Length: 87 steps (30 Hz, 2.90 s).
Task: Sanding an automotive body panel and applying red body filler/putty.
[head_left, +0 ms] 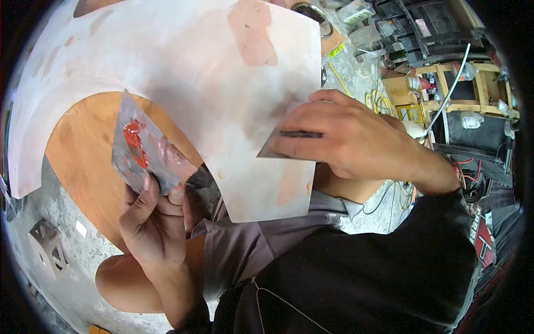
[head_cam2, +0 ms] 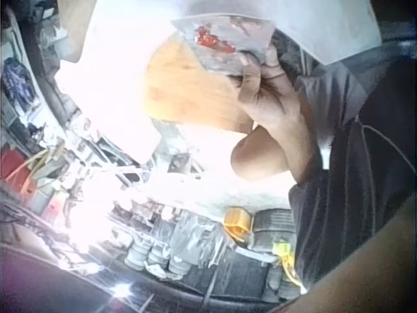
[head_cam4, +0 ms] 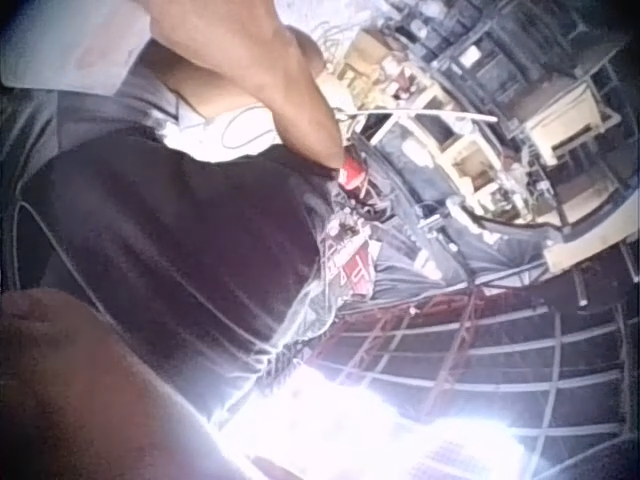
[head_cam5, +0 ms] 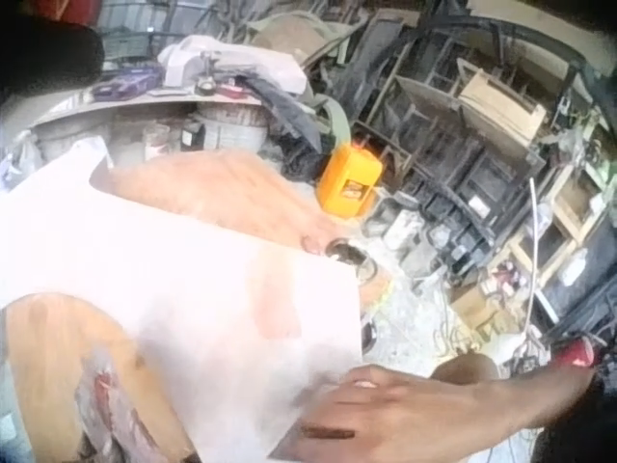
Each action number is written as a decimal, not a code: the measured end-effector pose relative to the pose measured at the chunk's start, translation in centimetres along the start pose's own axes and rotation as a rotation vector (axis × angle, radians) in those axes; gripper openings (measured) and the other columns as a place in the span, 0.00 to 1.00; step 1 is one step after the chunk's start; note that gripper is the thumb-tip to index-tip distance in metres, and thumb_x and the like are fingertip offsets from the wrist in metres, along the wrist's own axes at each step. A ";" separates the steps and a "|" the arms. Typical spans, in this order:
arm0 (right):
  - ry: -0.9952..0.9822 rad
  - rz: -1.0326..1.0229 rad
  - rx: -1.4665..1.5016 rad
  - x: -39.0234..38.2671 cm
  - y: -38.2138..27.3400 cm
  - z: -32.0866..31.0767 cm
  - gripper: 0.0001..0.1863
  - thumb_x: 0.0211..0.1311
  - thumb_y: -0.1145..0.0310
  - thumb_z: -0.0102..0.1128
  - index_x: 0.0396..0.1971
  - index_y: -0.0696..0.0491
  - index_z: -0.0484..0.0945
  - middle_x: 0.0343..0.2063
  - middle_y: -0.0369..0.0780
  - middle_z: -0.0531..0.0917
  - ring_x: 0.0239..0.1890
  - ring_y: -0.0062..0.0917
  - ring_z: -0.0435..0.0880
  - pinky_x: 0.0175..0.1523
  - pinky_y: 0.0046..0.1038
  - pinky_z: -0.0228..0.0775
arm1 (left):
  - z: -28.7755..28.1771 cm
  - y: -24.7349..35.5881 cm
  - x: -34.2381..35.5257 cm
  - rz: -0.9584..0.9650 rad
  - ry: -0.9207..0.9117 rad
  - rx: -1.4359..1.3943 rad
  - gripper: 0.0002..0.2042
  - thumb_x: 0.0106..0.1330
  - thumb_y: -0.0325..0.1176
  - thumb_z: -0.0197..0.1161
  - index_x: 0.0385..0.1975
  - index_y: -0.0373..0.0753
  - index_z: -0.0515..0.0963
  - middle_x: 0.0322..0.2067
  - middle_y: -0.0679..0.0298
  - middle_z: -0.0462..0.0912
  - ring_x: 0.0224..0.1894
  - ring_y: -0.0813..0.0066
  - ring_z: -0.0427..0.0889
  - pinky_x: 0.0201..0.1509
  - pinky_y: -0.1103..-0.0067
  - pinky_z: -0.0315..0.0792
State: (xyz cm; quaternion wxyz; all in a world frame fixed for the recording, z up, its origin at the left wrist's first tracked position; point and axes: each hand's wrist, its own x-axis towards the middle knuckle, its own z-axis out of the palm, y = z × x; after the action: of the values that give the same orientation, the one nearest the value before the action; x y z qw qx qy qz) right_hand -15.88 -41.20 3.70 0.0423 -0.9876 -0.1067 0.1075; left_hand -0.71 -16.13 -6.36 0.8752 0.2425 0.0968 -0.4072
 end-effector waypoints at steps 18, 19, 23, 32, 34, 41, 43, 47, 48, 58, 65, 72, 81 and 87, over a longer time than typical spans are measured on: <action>0.289 -0.048 -0.031 4.4 -3.1 -2.5 0.22 0.48 0.68 0.62 0.48 0.40 0.84 0.47 0.42 0.81 0.54 0.43 0.80 0.55 0.43 0.73 | 3.3 -1.9 -1.4 0.516 0.042 0.724 0.19 0.64 0.24 0.64 0.53 0.29 0.66 0.43 0.59 0.77 0.42 0.76 0.76 0.49 0.82 0.70; 0.345 -0.068 -0.050 4.7 -3.4 -2.1 0.22 0.48 0.67 0.62 0.47 0.40 0.84 0.47 0.41 0.82 0.53 0.42 0.80 0.55 0.43 0.73 | 3.4 -2.1 -1.4 0.529 0.053 0.764 0.20 0.64 0.24 0.64 0.53 0.28 0.66 0.44 0.58 0.77 0.43 0.75 0.76 0.50 0.81 0.70; 0.370 -0.036 -0.101 5.2 -4.7 -0.5 0.21 0.50 0.62 0.60 0.48 0.38 0.83 0.47 0.40 0.81 0.54 0.39 0.79 0.57 0.43 0.71 | 3.4 -2.3 -2.5 0.598 0.030 0.993 0.21 0.65 0.23 0.62 0.56 0.26 0.65 0.48 0.54 0.76 0.48 0.70 0.76 0.54 0.78 0.69; 0.240 0.001 -0.075 2.6 -3.1 0.9 0.16 0.52 0.66 0.58 0.43 0.42 0.82 0.42 0.35 0.80 0.51 0.30 0.78 0.60 0.45 0.64 | 2.3 -0.1 -2.5 0.758 0.327 0.829 0.27 0.64 0.27 0.63 0.61 0.23 0.62 0.52 0.48 0.75 0.51 0.62 0.77 0.57 0.71 0.71; 0.264 0.068 -0.113 1.7 -0.5 -1.1 0.24 0.50 0.78 0.57 0.48 0.40 0.83 0.46 0.36 0.82 0.53 0.29 0.80 0.58 0.42 0.70 | 1.5 0.9 -2.1 0.642 0.496 0.738 0.24 0.66 0.27 0.59 0.60 0.25 0.64 0.48 0.50 0.77 0.48 0.64 0.78 0.55 0.72 0.73; -0.003 0.406 0.352 2.3 8.9 -6.2 0.25 0.58 0.84 0.45 0.54 0.54 0.78 0.52 0.45 0.81 0.53 0.34 0.80 0.60 0.32 0.70 | -1.0 -0.4 -0.3 0.113 -0.017 0.410 0.32 0.56 0.22 0.63 0.63 0.26 0.61 0.55 0.51 0.73 0.56 0.62 0.74 0.61 0.68 0.69; -0.099 0.482 0.420 3.7 10.6 -5.8 0.23 0.60 0.82 0.45 0.55 0.55 0.77 0.55 0.44 0.80 0.56 0.30 0.78 0.63 0.30 0.68 | -1.2 -1.0 -0.4 0.047 0.018 0.444 0.34 0.50 0.23 0.68 0.60 0.27 0.64 0.52 0.55 0.76 0.52 0.64 0.77 0.58 0.71 0.70; -0.106 0.370 0.528 4.7 12.3 -5.7 0.23 0.59 0.81 0.47 0.55 0.55 0.77 0.54 0.44 0.80 0.56 0.30 0.78 0.63 0.29 0.67 | -1.5 -1.1 -0.2 -0.185 -0.178 0.524 0.33 0.48 0.25 0.70 0.56 0.26 0.68 0.47 0.57 0.79 0.48 0.67 0.79 0.55 0.74 0.71; -0.106 0.372 0.530 4.8 12.6 -5.8 0.23 0.59 0.81 0.47 0.55 0.55 0.77 0.54 0.44 0.80 0.56 0.30 0.78 0.63 0.29 0.67 | -1.6 -1.1 -0.1 -0.234 -0.178 0.508 0.32 0.47 0.25 0.71 0.56 0.26 0.68 0.46 0.57 0.80 0.47 0.67 0.80 0.54 0.75 0.71; -0.086 0.536 0.170 4.9 12.7 -2.4 0.24 0.55 0.81 0.47 0.52 0.55 0.79 0.44 0.52 0.83 0.45 0.40 0.83 0.53 0.33 0.73 | -3.7 -4.5 1.2 -0.354 -0.023 0.215 0.31 0.51 0.19 0.66 0.58 0.25 0.64 0.42 0.54 0.81 0.29 0.77 0.80 0.27 0.87 0.71; -0.022 0.568 0.012 3.7 11.2 -0.3 0.26 0.52 0.86 0.46 0.50 0.53 0.81 0.45 0.47 0.82 0.48 0.42 0.80 0.55 0.35 0.71 | -4.2 -4.3 1.6 -0.347 -0.132 0.243 0.30 0.54 0.22 0.68 0.57 0.25 0.64 0.40 0.55 0.81 0.24 0.80 0.78 0.22 0.88 0.68; 0.132 0.436 -0.024 1.7 8.9 1.7 0.23 0.47 0.80 0.54 0.46 0.52 0.82 0.41 0.47 0.84 0.45 0.41 0.82 0.49 0.40 0.74 | -4.1 -4.3 1.6 -0.362 -0.152 0.219 0.33 0.53 0.23 0.70 0.60 0.25 0.63 0.48 0.53 0.79 0.47 0.65 0.81 0.52 0.74 0.75; 0.078 0.431 0.031 -0.4 3.8 0.9 0.21 0.51 0.79 0.54 0.47 0.53 0.80 0.42 0.45 0.83 0.48 0.41 0.81 0.51 0.41 0.74 | -3.5 -4.6 1.1 -0.247 -0.165 0.247 0.29 0.59 0.21 0.63 0.61 0.25 0.61 0.51 0.50 0.77 0.49 0.63 0.81 0.53 0.71 0.77; 0.295 0.108 0.370 -0.4 -0.3 -0.9 0.24 0.53 0.77 0.55 0.51 0.44 0.81 0.50 0.42 0.81 0.54 0.35 0.79 0.60 0.39 0.70 | -3.0 -3.4 0.4 -0.129 -0.011 0.196 0.29 0.63 0.26 0.59 0.63 0.29 0.58 0.58 0.48 0.71 0.55 0.60 0.77 0.58 0.65 0.74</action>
State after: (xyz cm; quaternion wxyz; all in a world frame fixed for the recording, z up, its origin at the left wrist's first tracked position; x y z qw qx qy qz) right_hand -16.14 -41.08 4.72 0.2318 -0.9723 -0.0251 -0.0179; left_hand -2.99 -16.75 -10.33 0.8197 0.3179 0.0670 -0.4717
